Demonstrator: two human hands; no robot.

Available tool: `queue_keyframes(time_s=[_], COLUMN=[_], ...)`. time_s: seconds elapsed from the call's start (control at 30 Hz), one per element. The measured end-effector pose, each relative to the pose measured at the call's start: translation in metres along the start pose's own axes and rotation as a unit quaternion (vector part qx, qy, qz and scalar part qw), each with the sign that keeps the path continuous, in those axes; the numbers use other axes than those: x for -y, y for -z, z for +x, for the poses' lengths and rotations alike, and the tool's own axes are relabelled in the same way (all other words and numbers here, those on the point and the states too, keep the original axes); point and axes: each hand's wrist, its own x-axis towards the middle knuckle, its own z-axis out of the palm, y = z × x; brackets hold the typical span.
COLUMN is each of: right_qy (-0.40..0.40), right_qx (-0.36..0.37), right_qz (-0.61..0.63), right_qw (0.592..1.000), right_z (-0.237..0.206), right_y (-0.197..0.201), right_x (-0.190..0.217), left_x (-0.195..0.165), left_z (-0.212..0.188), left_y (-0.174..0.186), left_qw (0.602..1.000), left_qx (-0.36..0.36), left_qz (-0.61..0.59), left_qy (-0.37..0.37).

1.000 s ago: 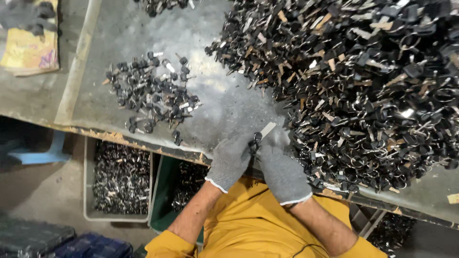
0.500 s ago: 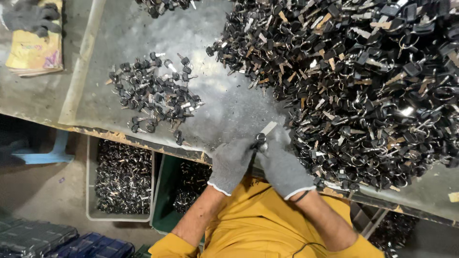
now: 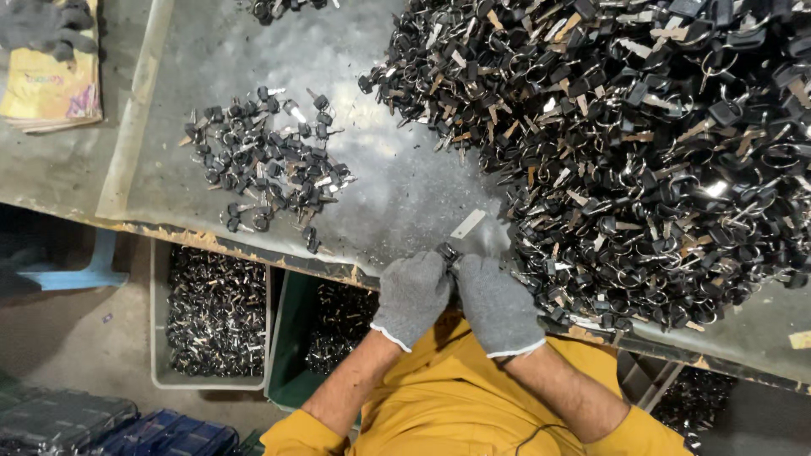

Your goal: The person picks keys one at a time from a large pile of keys on a metal workbench and places them into a small pile and into plastic bins below the bench, sorting through the pile by hand while wearing gloves.

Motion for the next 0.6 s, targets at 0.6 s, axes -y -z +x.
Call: queue_keyframes(time_s=[0.6], right_qy=[-0.094], right_qx=[0.13], right_qz=[0.241], right_qw=[0.957], right_z=[0.017], right_y=[0.037], right_x=[-0.013], left_x=[0.004], left_z=[0.016], left_y=[0.022], left_qw=[0.995], left_qx=[0.081], left_qz=[-0.01], left_qy=[0.054])
